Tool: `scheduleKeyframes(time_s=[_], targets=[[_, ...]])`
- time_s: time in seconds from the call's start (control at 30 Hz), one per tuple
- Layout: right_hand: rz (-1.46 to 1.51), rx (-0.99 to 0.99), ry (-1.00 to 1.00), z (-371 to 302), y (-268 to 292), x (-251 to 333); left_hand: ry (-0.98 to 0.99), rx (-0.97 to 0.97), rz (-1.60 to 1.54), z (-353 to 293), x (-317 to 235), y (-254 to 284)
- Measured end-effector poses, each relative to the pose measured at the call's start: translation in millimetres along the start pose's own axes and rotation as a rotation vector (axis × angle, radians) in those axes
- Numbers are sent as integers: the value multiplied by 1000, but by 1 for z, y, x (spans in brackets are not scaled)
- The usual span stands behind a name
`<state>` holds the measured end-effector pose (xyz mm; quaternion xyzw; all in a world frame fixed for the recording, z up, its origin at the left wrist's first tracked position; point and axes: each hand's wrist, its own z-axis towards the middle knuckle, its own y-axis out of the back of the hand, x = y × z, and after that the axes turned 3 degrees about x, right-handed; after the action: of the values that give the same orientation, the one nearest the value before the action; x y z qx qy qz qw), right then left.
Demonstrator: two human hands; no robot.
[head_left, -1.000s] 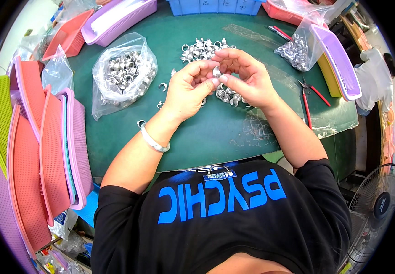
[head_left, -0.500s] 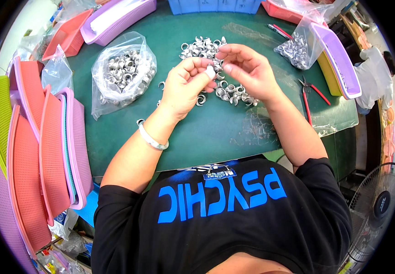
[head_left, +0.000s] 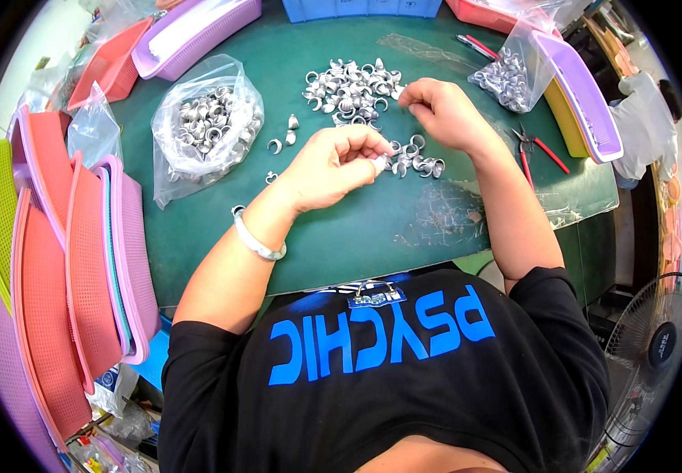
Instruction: The person sits at a green workbench and assembles small silver metal parts by hand, picking up components from a pile and fitting them together. They occasionally use red-handled pliers to adjust the parts and place the finished items into a plastic bag.
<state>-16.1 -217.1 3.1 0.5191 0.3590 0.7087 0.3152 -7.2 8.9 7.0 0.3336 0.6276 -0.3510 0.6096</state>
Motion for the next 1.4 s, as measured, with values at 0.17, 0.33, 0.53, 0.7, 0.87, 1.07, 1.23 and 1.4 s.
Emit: scheduleKeyframes(time_s=[0.17, 0.33, 0.53, 0.7, 0.87, 1.07, 1.23, 1.4], targets=[[30, -6, -38, 7, -12, 5, 113, -2, -300, 2, -4, 3], [-103, -87, -24, 12, -25, 9, 116, -1, -458, 2, 2, 6], [63, -88, -105, 12, -24, 1, 125, -58, -451, 3, 5, 9], [210, -76, 1, 7, -23, -2, 139, -113, -423, 4, 6, 9], [20, 21, 174, 8, -17, 1, 142, -128, -361, 3, 4, 7], [503, 15, -20, 5, -19, 6, 143, -236, -316, 5, 5, 4], [752, -16, 41, -2, -18, 38, 129, -363, -339, 7, 4, 0], [690, -109, 214, -6, -23, 44, 69, -316, -452, 6, 9, 3]])
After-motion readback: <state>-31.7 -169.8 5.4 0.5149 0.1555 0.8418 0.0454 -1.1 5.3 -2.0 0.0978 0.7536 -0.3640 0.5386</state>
